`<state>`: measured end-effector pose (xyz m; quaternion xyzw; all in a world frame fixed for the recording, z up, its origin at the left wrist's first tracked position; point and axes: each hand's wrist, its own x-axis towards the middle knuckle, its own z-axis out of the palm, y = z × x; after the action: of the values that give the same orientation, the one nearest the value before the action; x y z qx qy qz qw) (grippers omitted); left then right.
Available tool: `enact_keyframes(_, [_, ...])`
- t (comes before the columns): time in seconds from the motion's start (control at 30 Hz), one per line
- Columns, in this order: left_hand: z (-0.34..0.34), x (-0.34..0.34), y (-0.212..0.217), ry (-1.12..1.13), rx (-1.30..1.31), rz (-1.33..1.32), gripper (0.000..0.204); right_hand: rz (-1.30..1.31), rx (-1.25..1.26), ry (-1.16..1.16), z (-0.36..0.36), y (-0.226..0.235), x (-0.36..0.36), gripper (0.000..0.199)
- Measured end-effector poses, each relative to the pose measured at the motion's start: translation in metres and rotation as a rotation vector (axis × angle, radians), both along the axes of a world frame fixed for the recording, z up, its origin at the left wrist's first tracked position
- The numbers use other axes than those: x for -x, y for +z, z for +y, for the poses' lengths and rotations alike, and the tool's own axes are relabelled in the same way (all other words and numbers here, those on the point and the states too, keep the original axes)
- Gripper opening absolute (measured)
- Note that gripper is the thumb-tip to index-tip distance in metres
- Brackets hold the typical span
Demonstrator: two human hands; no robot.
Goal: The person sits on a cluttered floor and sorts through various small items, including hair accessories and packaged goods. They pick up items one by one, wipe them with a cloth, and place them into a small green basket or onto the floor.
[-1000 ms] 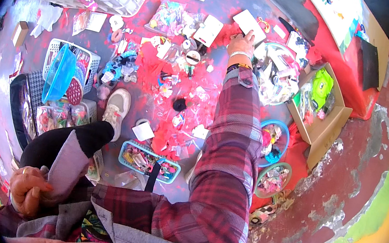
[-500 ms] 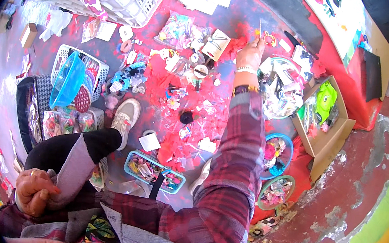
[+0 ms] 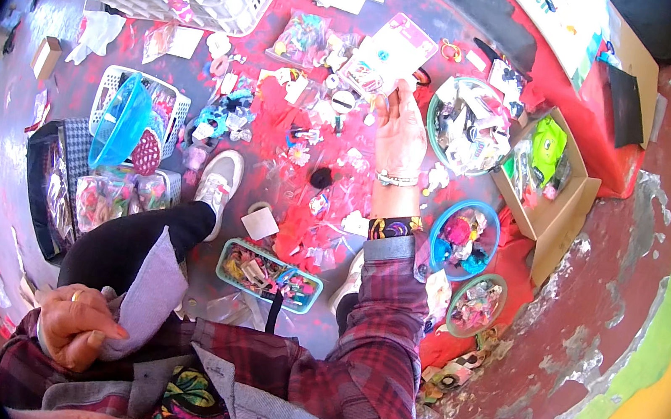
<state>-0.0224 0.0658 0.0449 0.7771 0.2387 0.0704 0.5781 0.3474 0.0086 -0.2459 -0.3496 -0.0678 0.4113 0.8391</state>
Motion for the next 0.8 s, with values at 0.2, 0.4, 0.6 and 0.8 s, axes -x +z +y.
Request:
enact_keyframes(0.2, [0.003, 0.003, 0.000, -0.080, -0.028, 0.033, 0.016, -0.023, -0.024, -0.047, -0.013, -0.002, 0.011, 0.045])
enact_keyframes(0.4, [0.000, 0.006, 0.003, -0.023, 0.007, 0.024, 0.017, 0.059, 0.128, -0.031, -0.014, -0.020, 0.034, 0.042])
enact_keyframes(0.6, [0.009, 0.003, -0.005, -0.071, 0.045, -0.039, 0.018, 0.077, 0.280, -0.025, -0.056, -0.069, 0.033, 0.034])
enact_keyframes(0.8, [0.009, 0.007, 0.002, -0.044, 0.018, -0.007, 0.017, 0.044, 0.626, 0.263, -0.061, -0.099, 0.020, 0.033])
